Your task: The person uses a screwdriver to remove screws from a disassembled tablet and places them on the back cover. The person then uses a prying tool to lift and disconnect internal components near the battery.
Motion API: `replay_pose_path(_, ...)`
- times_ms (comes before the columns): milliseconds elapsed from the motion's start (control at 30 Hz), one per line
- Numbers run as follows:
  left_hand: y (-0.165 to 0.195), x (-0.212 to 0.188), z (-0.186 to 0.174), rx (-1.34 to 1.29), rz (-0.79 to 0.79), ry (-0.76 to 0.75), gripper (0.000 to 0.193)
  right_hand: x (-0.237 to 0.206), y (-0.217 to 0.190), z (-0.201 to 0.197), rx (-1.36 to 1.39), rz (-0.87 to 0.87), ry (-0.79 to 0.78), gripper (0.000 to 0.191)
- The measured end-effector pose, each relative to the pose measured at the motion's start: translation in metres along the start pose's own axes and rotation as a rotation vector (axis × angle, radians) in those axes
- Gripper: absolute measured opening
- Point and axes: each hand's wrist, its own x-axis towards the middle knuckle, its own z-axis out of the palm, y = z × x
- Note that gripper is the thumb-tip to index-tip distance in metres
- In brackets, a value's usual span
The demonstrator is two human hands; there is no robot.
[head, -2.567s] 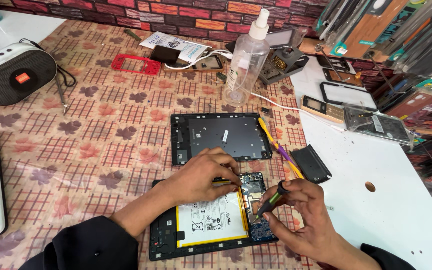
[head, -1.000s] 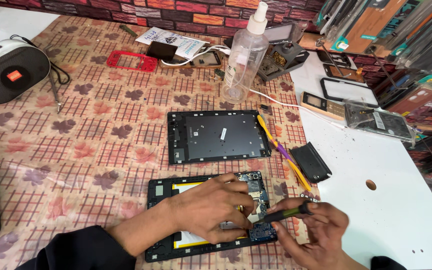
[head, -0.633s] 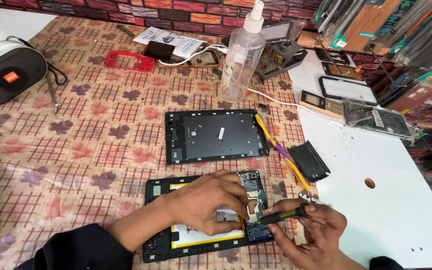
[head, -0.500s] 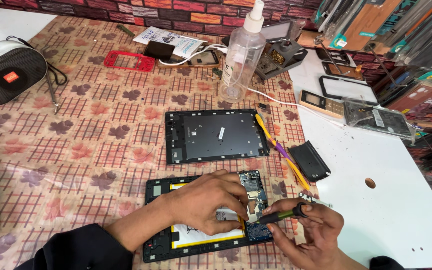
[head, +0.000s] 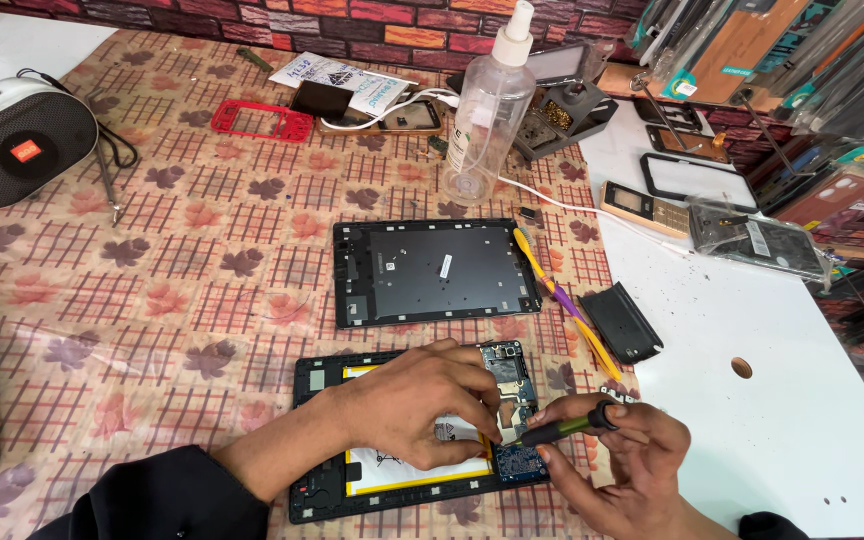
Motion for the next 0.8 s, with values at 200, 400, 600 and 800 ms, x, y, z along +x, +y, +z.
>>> replay_pose_path(200, 0.0015, 0.0002, 0.0, -0.001, -0.017, -0.013, 0.018, -0.0016, 0.0008, 0.0002, -0.007, 0.013, 0.01, 0.076)
replay_pose_path(400, 0.0026, 0.0015, -0.0008, 0.0, -0.024, -0.024, 0.018, -0.0038, -0.002, -0.0026, -0.035, 0.015, 0.027, 0.076)
replay_pose_path(600, 0.0028, 0.0019, -0.0016, 0.008, -0.012, -0.016, 0.018, -0.0049, -0.001, -0.0032, -0.057, 0.008, 0.019, 0.076)
replay_pose_path(800, 0.0024, 0.0019, -0.0011, 0.006, -0.021, -0.024, 0.019, -0.0045, -0.0002, -0.005, -0.024, 0.01, -0.001, 0.075)
